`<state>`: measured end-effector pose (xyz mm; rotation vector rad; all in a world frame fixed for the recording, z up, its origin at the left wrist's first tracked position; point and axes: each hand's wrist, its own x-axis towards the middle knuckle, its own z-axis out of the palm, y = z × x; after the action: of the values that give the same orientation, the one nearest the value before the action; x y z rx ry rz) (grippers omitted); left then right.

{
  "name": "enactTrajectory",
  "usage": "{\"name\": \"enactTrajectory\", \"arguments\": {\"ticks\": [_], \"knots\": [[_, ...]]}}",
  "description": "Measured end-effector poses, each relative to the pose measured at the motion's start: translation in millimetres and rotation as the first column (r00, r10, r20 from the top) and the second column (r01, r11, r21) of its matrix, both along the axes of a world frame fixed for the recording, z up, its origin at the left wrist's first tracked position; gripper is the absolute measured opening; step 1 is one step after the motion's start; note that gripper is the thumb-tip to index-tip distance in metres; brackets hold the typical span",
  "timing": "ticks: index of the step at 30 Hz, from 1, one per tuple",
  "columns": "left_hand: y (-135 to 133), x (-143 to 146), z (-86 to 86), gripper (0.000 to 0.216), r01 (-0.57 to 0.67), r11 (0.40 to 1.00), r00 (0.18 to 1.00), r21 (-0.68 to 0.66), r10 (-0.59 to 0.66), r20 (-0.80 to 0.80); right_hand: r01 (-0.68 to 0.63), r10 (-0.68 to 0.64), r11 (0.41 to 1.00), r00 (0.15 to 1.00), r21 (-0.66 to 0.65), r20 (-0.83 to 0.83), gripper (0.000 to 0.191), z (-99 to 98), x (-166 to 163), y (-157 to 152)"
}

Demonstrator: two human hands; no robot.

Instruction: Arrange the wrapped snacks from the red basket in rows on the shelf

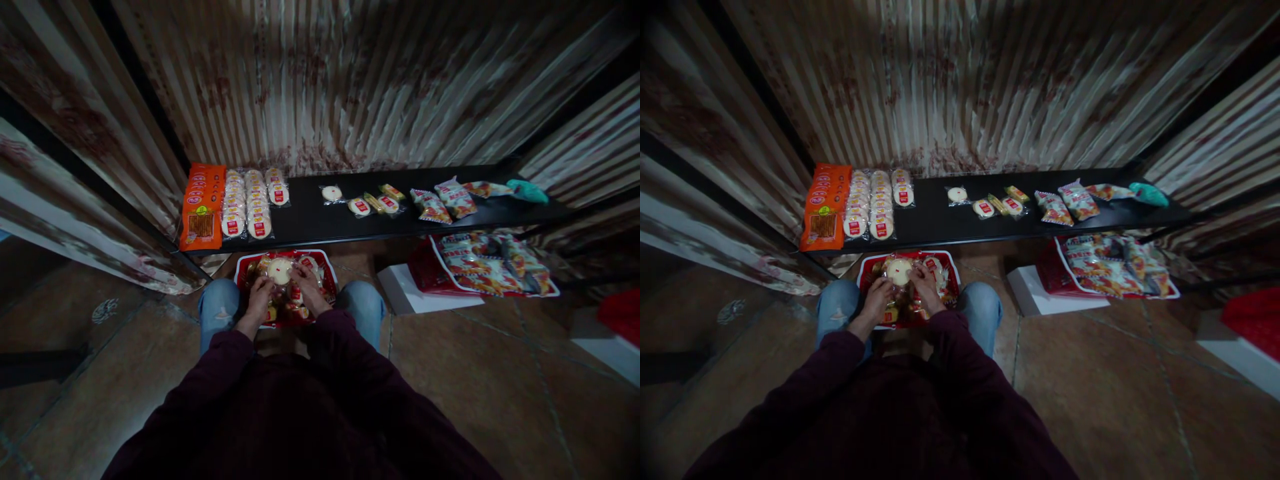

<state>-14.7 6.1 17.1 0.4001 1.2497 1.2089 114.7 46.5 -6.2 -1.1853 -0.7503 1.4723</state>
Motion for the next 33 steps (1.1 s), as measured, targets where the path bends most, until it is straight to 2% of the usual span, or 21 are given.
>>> {"name": "enactTrajectory", "arguments": {"ticks": [6, 11, 14, 16, 18, 20, 22, 25, 27, 29, 33], "knots": [[-2.9, 3.8, 9.5, 0.024, 0.05, 0.998, 0.996, -0.031, -0.048, 0.074, 0.113, -0.116, 0.991, 0.992, -0.065, -0.052, 0.039, 5.5, 2.6, -3.3], [-2.7, 3.5, 12.9, 0.022, 0.016, 0.999, 0.994, -0.041, -0.012, 0.113, 0.118, -0.129, 0.987, 0.987, -0.105, -0.098, 0.035, 12.7, 5.1, -7.0], [-2.9, 3.9, 10.3, 0.02, 0.035, 0.998, 0.995, -0.042, -0.031, 0.091, 0.109, -0.119, 0.987, 0.989, -0.115, -0.088, 0.035, 14.4, 6.7, -8.5], [-2.8, 4.2, 5.9, 0.019, 0.052, 0.998, 0.999, -0.039, -0.052, 0.007, 0.119, -0.129, 0.983, 0.989, -0.136, -0.066, 0.035, 14.5, 7.0, -9.1], [-2.4, 4.4, 0.4, 0.02, 0.041, 0.999, 0.984, -0.007, -0.041, -0.174, 0.139, -0.147, 0.98, 0.988, -0.14, -0.045, 0.035, 14.6, 6.4, -10.1], [-1.7, 4.4, -4.0, 0.026, 0.053, 0.996, 0.916, 0.069, -0.021, -0.4, 0.159, -0.165, 0.978, 0.986, -0.136, -0.033, 0.035, 15.0, 5.7, -11.3], [-1.3, 4.7, -5.3, 0.038, 0.114, 0.982, 0.819, 0.153, -0.006, -0.574, 0.16, -0.166, 0.977, 0.985, -0.141, -0.034, 0.035, 15.8, 5.4, -12.2], [-2.1, 7.1, -0.2, 0.044, 0.211, 0.955, 0.734, 0.21, -0.013, -0.679, 0.132, -0.139, 0.981, 0.989, -0.139, -0.044, 0.035, 17.5, 5.9, -12.1], [-3.5, 10.3, 5.7, 0.037, 0.253, 0.94, 0.745, 0.227, -0.039, -0.666, 0.113, -0.117, 0.988, 0.993, -0.109, -0.026, 0.034, 18.2, 5.9, -11.3], [-4.9, 14.3, 10.7, 0.034, 0.261, 0.934, 0.791, 0.245, -0.062, -0.609, 0.11, -0.109, 0.991, 0.994, -0.072, 0.02, 0.032, 18.8, 4.6, -10.8], [-5.6, 20.3, 11.6, 0.044, 0.157, 0.965, 0.912, 0.21, -0.06, -0.405, 0.089, -0.088, 0.996, 0.995, -0.026, 0.049, 0.032, 20.4, -2.1, -12.4]]}}
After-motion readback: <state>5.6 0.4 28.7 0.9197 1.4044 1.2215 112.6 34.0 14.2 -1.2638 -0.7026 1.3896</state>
